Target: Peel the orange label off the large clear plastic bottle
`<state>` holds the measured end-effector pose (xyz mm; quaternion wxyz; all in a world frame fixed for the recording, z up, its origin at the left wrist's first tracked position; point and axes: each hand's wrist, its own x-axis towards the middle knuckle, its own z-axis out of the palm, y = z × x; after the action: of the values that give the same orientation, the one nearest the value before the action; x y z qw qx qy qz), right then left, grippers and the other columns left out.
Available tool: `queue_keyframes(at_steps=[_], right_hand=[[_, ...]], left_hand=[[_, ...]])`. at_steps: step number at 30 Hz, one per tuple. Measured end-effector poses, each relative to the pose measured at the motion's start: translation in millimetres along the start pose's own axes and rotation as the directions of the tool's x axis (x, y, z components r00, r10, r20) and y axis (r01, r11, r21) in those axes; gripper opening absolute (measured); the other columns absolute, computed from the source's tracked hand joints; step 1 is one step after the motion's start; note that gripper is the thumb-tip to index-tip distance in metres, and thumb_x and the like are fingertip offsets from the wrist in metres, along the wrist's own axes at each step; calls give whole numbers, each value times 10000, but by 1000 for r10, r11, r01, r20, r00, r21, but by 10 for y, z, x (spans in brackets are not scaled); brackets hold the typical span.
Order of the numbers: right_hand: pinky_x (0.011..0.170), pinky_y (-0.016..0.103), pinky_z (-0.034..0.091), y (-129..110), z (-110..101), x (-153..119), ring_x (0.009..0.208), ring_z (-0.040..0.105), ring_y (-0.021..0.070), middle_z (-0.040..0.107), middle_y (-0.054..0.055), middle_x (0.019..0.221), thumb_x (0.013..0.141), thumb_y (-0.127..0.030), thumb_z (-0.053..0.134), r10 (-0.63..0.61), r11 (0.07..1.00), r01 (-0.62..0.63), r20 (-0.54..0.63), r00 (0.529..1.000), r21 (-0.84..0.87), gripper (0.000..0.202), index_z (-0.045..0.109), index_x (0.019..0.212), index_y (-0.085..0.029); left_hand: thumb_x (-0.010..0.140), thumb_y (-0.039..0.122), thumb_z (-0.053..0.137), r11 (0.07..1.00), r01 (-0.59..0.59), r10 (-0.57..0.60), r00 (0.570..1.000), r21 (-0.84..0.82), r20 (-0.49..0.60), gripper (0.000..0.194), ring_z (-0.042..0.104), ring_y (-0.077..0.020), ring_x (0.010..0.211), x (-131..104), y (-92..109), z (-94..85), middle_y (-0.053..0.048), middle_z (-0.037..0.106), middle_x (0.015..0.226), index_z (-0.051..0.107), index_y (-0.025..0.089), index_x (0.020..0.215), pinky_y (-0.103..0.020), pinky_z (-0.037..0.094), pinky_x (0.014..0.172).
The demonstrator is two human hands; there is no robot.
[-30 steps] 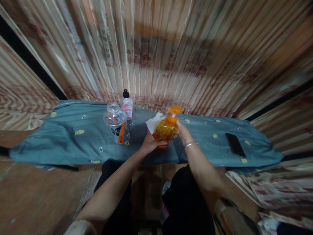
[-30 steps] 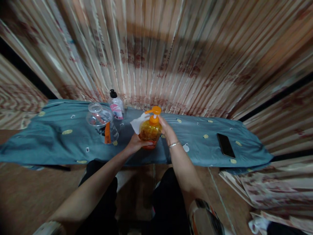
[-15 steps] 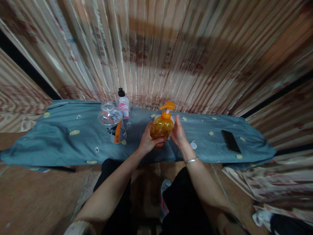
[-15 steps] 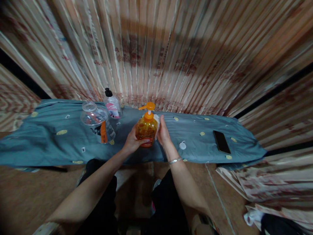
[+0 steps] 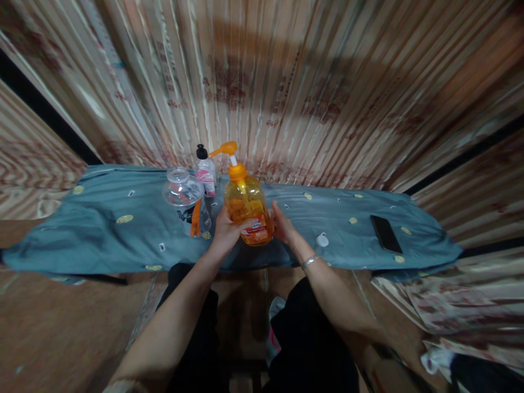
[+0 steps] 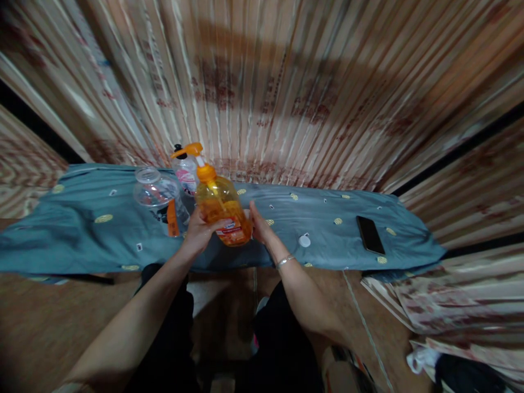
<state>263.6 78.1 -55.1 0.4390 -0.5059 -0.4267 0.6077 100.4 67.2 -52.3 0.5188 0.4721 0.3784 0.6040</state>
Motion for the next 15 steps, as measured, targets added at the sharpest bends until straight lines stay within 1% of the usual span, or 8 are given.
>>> queue_keyframes(at_steps=[1,3,4,7,10,12,15], right_hand=[[826,338,601,35,29,-7,890,768,215,774,79,756,1024,-665,196,77,994,-84,89,993,75,733,747,949,-187],[841,356,605,101,89,-16,887,768,219,788,84,826,1042,-621,154,191,950,-239,231,954,201,726,734,1041,-184],[843,364,607,131,115,-19,877,768,220,793,87,858,1051,-594,144,219,928,-284,260,940,243,712,722,1083,-180],[839,377,610,215,163,-36,853,768,224,796,103,920,1068,-516,160,287,880,-365,274,918,303,646,690,1159,-158],[806,365,615,295,183,-67,817,764,228,794,121,933,1072,-469,200,339,860,-412,267,902,301,597,681,1162,-127],[806,351,613,339,197,-90,822,762,221,793,125,957,1075,-453,210,351,854,-421,259,900,305,584,676,1154,-112],[852,333,602,365,217,-118,875,764,199,793,99,987,1083,-432,188,360,854,-411,208,909,318,571,671,1160,-137]], left_hand=[[536,314,916,1000,-1,1,1000,-8,-4,618,725,-251,959,3,13,-15,-43,736,1047,582,209,1045,-451,573,924],[540,296,910,1000,-3,3,1000,-12,-13,580,728,-240,918,8,26,-45,-29,734,994,585,206,1012,-438,579,900],[536,288,910,1000,-5,5,1000,-11,-18,572,729,-235,897,11,29,-59,-23,731,971,585,205,1000,-432,582,886],[534,288,908,1000,-15,15,999,2,-33,575,730,-235,876,25,36,-92,-17,723,946,578,207,998,-421,588,860],[534,312,907,999,-36,37,998,25,-48,588,731,-249,922,50,49,-109,-26,726,969,579,211,1011,-426,585,885],[524,316,910,998,-54,57,996,44,-62,599,728,-253,946,74,50,-114,-28,725,986,583,215,1015,-424,581,902],[511,304,913,994,-77,84,992,77,-96,598,724,-246,926,122,23,-115,-18,715,969,582,220,1002,-406,584,880]])
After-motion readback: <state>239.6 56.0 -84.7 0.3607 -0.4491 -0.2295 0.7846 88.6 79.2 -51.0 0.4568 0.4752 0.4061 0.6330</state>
